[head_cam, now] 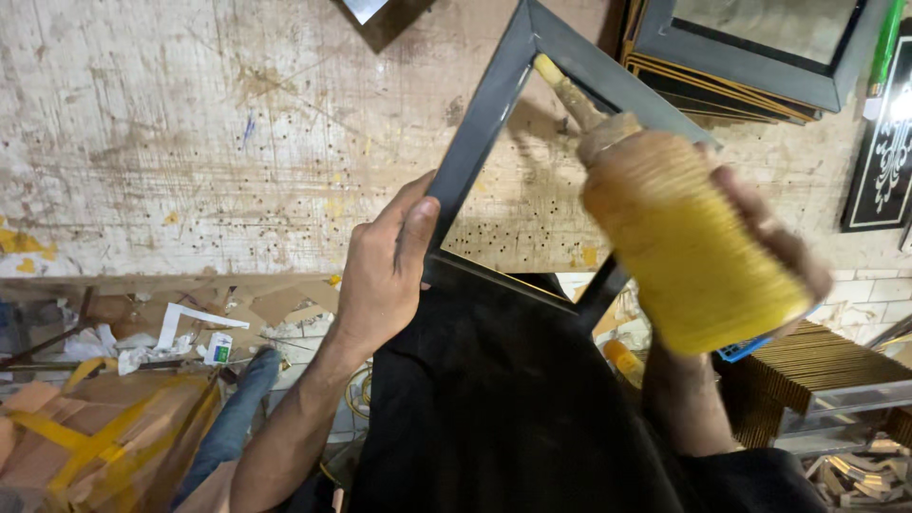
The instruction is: The person assembles picture frames by applying glue to the edges of black frames and attaching square mirrors. They handle frames and mirrors one at a time, pressing them together and stacking the completed units.
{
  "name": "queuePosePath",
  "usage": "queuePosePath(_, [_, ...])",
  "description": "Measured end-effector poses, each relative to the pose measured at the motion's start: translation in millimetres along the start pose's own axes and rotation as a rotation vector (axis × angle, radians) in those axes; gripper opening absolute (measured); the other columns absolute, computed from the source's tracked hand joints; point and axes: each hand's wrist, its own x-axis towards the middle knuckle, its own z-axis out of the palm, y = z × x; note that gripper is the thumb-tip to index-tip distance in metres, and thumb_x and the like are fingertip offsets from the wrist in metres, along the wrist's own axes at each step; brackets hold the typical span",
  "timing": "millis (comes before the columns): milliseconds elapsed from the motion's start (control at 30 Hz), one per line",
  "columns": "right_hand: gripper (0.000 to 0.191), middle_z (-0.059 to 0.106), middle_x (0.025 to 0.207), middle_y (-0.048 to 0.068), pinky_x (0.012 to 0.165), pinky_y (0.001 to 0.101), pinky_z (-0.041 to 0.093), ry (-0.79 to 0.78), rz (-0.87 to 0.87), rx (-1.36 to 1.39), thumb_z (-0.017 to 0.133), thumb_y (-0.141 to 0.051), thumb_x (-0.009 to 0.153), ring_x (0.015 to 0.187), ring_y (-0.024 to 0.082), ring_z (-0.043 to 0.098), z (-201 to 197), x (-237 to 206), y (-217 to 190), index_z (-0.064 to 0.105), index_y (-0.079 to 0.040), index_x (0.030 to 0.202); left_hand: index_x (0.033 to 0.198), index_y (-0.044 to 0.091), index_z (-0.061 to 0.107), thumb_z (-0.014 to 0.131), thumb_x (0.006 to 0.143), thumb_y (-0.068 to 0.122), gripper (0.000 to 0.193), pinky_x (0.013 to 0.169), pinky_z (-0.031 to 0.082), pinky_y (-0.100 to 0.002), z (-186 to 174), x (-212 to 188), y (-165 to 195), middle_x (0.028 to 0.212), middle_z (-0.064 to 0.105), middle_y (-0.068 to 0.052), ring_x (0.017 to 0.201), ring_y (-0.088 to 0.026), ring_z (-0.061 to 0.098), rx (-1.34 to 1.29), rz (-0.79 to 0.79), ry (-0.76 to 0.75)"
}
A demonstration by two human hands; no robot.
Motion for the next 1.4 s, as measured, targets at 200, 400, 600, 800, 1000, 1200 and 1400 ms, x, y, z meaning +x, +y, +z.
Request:
queuePosePath(200, [0.093,0.047,0.154,0.020,0.118,0.0610,0.038,-0.243,-0.357,-0.119,0.079,-0.057,0.083,0.145,0.035,0.047,-19.7,30.4,-16.6,0.040,-0.006,0.151,0.143,-0.005,0.058,0.043,0.114,0.029,0.048,0.056,0.048,-0.028,0.8,-5.3,-8.4,0.096,0.073,-0.016,0.065,-0.012,0.059,0.034,0.022,0.225])
queuePosePath(400, [0.084,0.047,0.156,0.022,0.119,0.0649,0.042,-0.271,-0.090,-0.278,0.080,-0.049,0.084,0.146,0.036,0.044,-27.3,26.3,-62.2,0.044,-0.010,0.149,0.135,-0.013,0.058,0.045,0.117,0.021,0.041,0.064,0.053,-0.036,8.5,-14.4,-14.5,0.100,0.072,-0.024,0.074,-0.025,0.071,0.251,0.272,0.388])
queuePosePath(600, [0.077,0.051,0.149,0.021,0.113,0.0576,0.046,-0.342,-0.057,-0.222,0.080,-0.050,0.087,0.137,0.033,0.050,-11.6,-0.9,-73.9,0.048,-0.009,0.144,0.136,-0.013,0.056,0.037,0.123,0.028,0.047,0.073,0.058,-0.035,14.1,-13.4,-22.0,0.106,0.072,-0.024,0.086,-0.029,0.076,0.330,0.424,0.571])
queuePosePath(800, [0.070,0.056,0.142,0.020,0.108,0.0502,0.050,-0.161,0.436,0.145,0.079,-0.050,0.091,0.127,0.030,0.055,-15.6,-27.7,-91.4,0.051,-0.008,0.139,0.113,-0.015,0.063,0.038,0.113,0.032,0.054,0.051,0.045,-0.035,20.9,-2.6,-32.9,0.069,0.063,-0.011,0.055,-0.020,0.062,0.317,0.569,0.701])
queuePosePath(1000, [0.064,0.060,0.135,0.018,0.102,0.0429,0.054,-0.037,0.563,0.868,0.079,-0.051,0.094,0.118,0.027,0.061,54.0,-73.2,-89.7,0.055,-0.008,0.134,0.126,-0.018,0.056,0.036,0.121,0.026,0.049,0.058,0.057,-0.036,30.8,6.6,-28.9,0.094,0.072,-0.024,0.067,-0.026,0.072,0.381,0.674,0.515])
queuePosePath(1200, [0.058,0.065,0.128,0.017,0.097,0.0356,0.058,0.457,0.763,1.179,0.078,-0.052,0.098,0.109,0.023,0.066,61.5,-43.9,-74.3,0.058,-0.007,0.129,0.135,-0.011,0.059,0.033,0.118,0.038,0.058,0.073,0.053,-0.033,27.8,3.6,-43.5,0.107,0.070,-0.017,0.087,-0.019,0.067,0.108,0.256,0.457])
queuePosePath(1400, [0.054,0.069,0.122,0.016,0.091,0.0282,0.062,1.009,0.686,1.547,0.078,-0.053,0.102,0.100,0.020,0.072,4.5,-12.7,-41.1,0.062,-0.006,0.124,0.132,-0.005,0.062,0.038,0.116,0.043,0.055,0.090,0.052,-0.036,27.3,-8.9,-103.1,0.111,0.071,-0.013,0.102,-0.020,0.066,-0.014,-0.010,0.462])
